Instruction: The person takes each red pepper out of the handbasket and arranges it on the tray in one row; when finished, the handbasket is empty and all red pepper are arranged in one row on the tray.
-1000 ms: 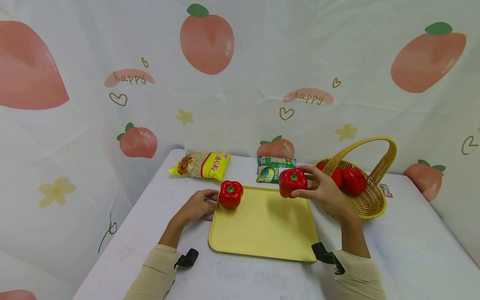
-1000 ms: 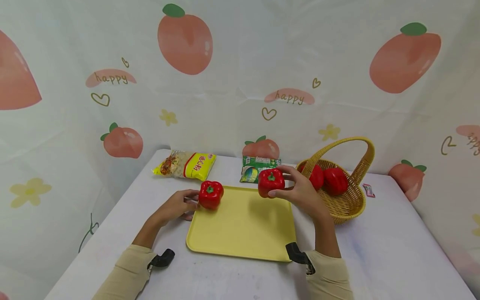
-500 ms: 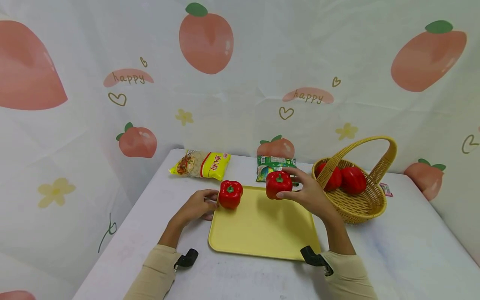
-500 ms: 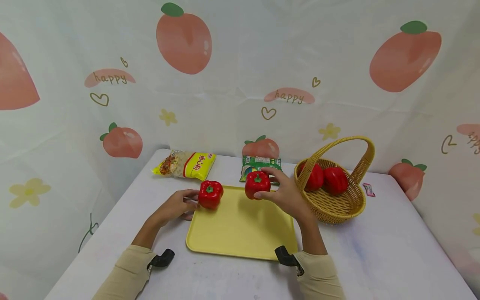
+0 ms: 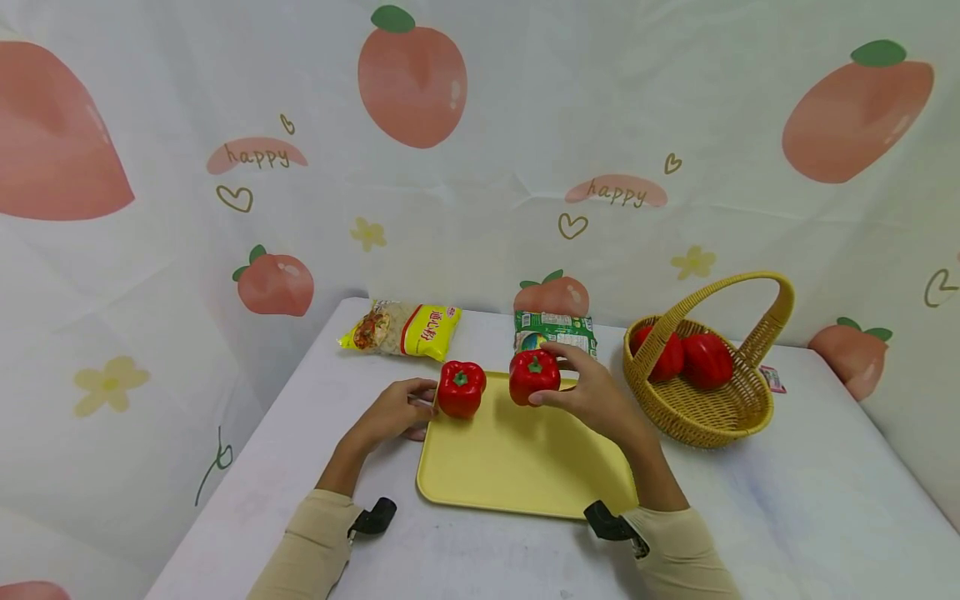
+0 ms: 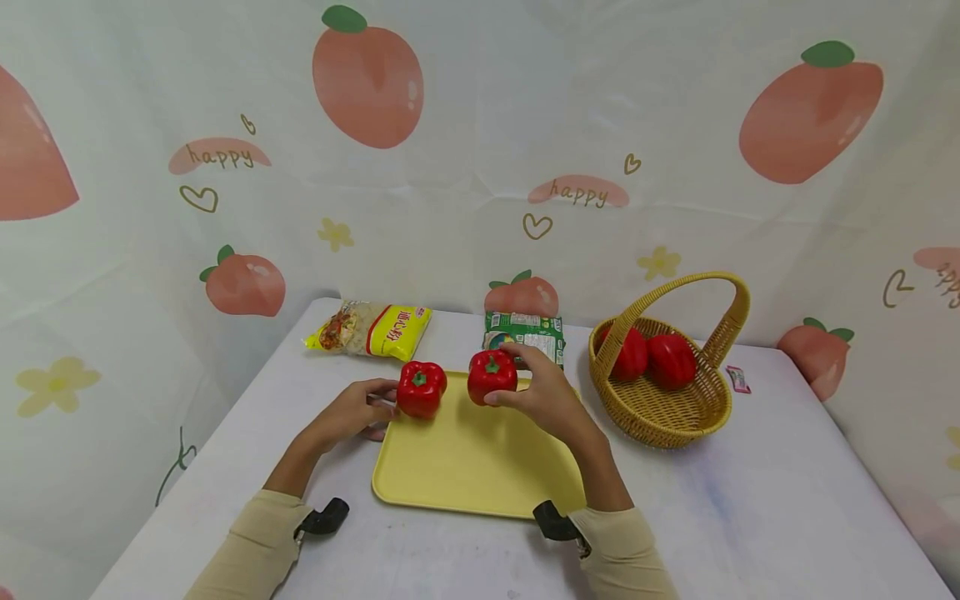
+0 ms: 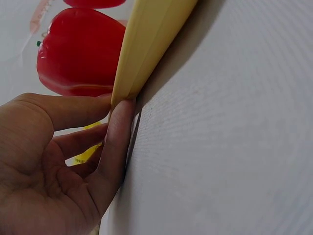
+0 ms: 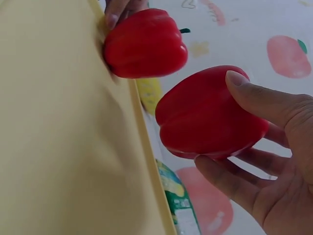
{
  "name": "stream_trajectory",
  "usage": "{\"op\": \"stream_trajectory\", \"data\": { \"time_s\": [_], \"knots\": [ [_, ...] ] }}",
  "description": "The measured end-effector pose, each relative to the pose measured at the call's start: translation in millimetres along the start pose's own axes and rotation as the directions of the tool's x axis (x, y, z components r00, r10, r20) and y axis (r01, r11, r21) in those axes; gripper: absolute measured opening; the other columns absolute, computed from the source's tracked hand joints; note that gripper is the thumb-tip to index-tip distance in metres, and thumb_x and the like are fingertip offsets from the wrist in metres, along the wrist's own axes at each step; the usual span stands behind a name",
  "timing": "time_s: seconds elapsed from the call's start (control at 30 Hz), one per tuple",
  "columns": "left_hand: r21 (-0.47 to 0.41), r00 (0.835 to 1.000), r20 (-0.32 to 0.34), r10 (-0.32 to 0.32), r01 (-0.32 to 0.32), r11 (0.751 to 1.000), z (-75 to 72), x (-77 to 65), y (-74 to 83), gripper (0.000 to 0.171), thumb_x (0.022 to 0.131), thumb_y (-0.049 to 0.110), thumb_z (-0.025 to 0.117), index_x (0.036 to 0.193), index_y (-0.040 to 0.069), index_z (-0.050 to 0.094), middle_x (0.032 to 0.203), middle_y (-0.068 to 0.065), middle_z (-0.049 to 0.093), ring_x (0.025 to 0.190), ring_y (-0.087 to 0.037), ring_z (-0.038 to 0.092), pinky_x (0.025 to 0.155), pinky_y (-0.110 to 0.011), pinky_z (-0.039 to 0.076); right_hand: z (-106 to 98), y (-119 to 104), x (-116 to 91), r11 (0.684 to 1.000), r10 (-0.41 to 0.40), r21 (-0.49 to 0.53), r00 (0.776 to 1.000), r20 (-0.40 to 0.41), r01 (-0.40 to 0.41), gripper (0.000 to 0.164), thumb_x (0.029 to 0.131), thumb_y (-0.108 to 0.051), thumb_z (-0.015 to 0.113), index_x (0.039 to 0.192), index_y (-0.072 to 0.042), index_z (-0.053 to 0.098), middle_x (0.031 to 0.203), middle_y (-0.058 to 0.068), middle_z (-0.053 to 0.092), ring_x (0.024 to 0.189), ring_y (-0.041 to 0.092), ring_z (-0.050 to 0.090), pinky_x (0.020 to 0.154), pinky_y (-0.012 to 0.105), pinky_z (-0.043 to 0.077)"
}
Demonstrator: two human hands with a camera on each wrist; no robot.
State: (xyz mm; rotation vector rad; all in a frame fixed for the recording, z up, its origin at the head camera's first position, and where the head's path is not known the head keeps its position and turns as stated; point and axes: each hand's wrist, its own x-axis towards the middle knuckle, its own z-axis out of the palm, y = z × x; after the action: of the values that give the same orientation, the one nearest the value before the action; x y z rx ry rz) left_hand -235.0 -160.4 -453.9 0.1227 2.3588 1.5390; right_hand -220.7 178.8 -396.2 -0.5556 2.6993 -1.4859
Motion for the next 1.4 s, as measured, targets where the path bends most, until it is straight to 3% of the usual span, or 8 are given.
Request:
{"op": "stream_trajectory", "data": {
  "time_s": [0.27, 0.67, 0.93, 1.4],
  "knots": [
    [0.005, 1.0, -0.015, -0.011, 0.011, 1.0, 0.0, 1.2, -1.4, 0.055, 0.095, 0.009, 0.071, 0.148, 0.003, 0.058, 0.133, -0.014, 0.065, 0.107, -0.024, 0.068, 0.073, -0.034, 0.067, 17.9, 3.8, 4.8, 0.999, -0.026, 0.029, 0.999, 0.026, 0.025, 0.078, 0.085, -0.027, 0.091, 0.151, -0.008, 0.052, 0.144, 0.013, 0.06, 0.132, 0.038, 0.058, 0.102, 0.055, 0.059],
    [0.006, 1.0, -0.02, -0.017, 0.017, 1.0, 0.1, 0.7, -0.6, 0.055, 0.095, 0.009, 0.071, 0.148, 0.003, 0.058, 0.133, -0.014, 0.064, 0.107, -0.024, 0.067, 0.074, -0.034, 0.067, 31.9, 6.6, 9.0, 0.999, 0.012, -0.032, 0.998, 0.061, -0.01, 0.077, 0.085, -0.028, 0.091, 0.149, -0.009, 0.053, 0.146, 0.011, 0.059, 0.132, 0.036, 0.058, 0.104, 0.052, 0.058],
    [-0.001, 1.0, -0.014, -0.017, 0.017, 1.0, 0.0, 0.6, -0.2, 0.055, 0.095, 0.01, 0.071, 0.148, 0.003, 0.058, 0.133, -0.014, 0.065, 0.106, -0.023, 0.068, 0.074, -0.034, 0.067, 36.3, 5.9, 8.4, 0.999, 0.012, -0.052, 0.998, 0.065, -0.009, 0.076, 0.086, -0.029, 0.09, 0.15, -0.009, 0.053, 0.147, 0.012, 0.059, 0.133, 0.036, 0.059, 0.104, 0.05, 0.059],
    [-0.004, 1.0, -0.016, -0.011, 0.011, 1.0, 0.0, -0.1, 0.5, 0.055, 0.095, 0.01, 0.071, 0.148, 0.003, 0.058, 0.133, -0.014, 0.065, 0.106, -0.023, 0.068, 0.074, -0.034, 0.067, 37.0, 4.0, 7.7, 0.999, 0.02, -0.048, 0.996, 0.085, -0.015, 0.082, 0.085, -0.023, 0.091, 0.154, -0.007, 0.05, 0.152, 0.012, 0.056, 0.136, 0.035, 0.054, 0.112, 0.056, 0.052]
  ]
}}
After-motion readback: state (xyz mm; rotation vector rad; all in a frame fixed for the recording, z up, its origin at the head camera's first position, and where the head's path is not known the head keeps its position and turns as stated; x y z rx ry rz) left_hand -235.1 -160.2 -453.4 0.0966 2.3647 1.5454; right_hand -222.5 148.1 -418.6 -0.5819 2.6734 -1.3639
